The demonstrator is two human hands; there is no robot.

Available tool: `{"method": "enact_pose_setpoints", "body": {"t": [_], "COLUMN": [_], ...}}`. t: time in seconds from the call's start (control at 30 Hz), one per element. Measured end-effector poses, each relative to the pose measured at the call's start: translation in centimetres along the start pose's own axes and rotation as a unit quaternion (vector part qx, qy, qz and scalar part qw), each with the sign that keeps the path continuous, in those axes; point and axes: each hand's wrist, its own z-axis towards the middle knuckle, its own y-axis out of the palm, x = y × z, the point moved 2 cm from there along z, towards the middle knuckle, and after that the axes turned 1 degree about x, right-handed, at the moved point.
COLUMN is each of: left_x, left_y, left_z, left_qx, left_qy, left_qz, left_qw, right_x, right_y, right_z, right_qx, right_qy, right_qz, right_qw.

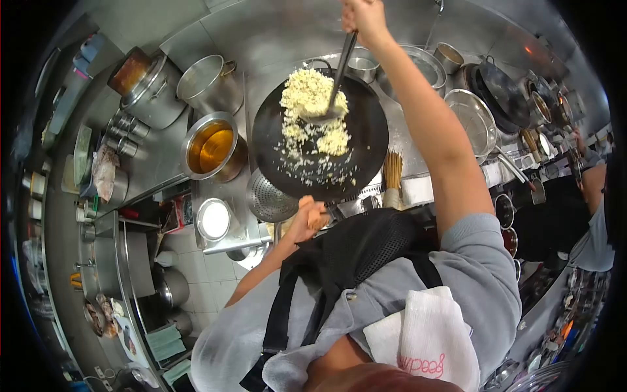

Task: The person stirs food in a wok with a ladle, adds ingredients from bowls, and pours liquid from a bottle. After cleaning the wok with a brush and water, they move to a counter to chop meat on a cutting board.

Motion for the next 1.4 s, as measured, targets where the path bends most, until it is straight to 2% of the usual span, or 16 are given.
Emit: {"method": "enact_pose_setpoints", "body": {"t": [0.1,0.17,0.23,0.3,0.4,0.47,0.57,0.7,0.8,0.87,0.97,1.03,1.1,1.13,1.33,1.4], "left_x": [0.8,3.8,6.1,4.2,0.1,-0.6,3.1,4.5,-0.1,0.0,2.7,4.2,2.5,3.3,0.3,2.2], "left_y": [0.3,1.1,4.1,1.4,-4.0,-3.7,0.6,1.5,-1.7,0.2,3.6,3.8,0.8,1.7,0.6,1.3], "left_z": [1.4,5.7,6.0,5.6,3.6,0.9,3.6,5.7,2.6,-1.4,1.4,6.9,8.1,7.8,0.7,4.2], "left_qx": [0.071,0.046,0.045,0.031,-0.142,0.099,0.029,0.028,-0.095,0.107,0.022,0.076,0.012,-0.062,0.096,0.018], "left_qy": [-0.014,-0.061,0.037,0.001,-0.101,-0.084,-0.024,-0.006,-0.065,-0.080,0.029,-0.012,0.025,0.070,-0.065,0.029], "left_qz": [-0.051,-0.077,-0.066,-0.081,-0.119,-0.016,-0.048,-0.092,-0.074,-0.074,-0.106,-0.141,-0.145,-0.152,-0.042,-0.094], "left_qw": [0.996,0.994,0.996,0.996,0.977,0.991,0.998,0.995,0.991,0.988,0.994,0.987,0.989,0.984,0.992,0.995], "right_x": [-2.5,1.0,5.9,7.0,-0.2,-3.3,-1.4,8.7,2.0,-2.2,-0.8,3.6,8.8,7.8,-2.0,-1.9], "right_y": [3.8,5.1,4.0,1.6,1.8,3.9,8.2,3.8,1.4,3.0,5.1,6.7,3.8,3.0,4.4,8.4], "right_z": [-1.4,-3.5,-4.5,-3.6,-2.3,-2.2,-5.3,-4.1,-0.1,0.8,-0.5,-3.3,-3.0,-2.4,-0.2,-3.5], "right_qx": [-0.007,0.015,0.072,0.049,0.026,-0.003,0.004,0.029,0.015,-0.008,0.004,-0.027,0.022,0.027,-0.050,-0.023], "right_qy": [0.007,-0.074,-0.116,-0.129,-0.039,-0.008,-0.068,-0.113,-0.045,0.024,-0.014,-0.132,-0.145,-0.128,0.011,-0.003], "right_qz": [-0.019,-0.188,-0.205,-0.175,-0.073,-0.066,-0.113,-0.113,-0.063,-0.042,-0.209,-0.269,-0.214,-0.188,-0.088,-0.145], "right_qw": [1.000,0.979,0.969,0.975,0.996,0.998,0.991,0.987,0.997,0.999,0.978,0.954,0.966,0.973,0.995,0.989]}}
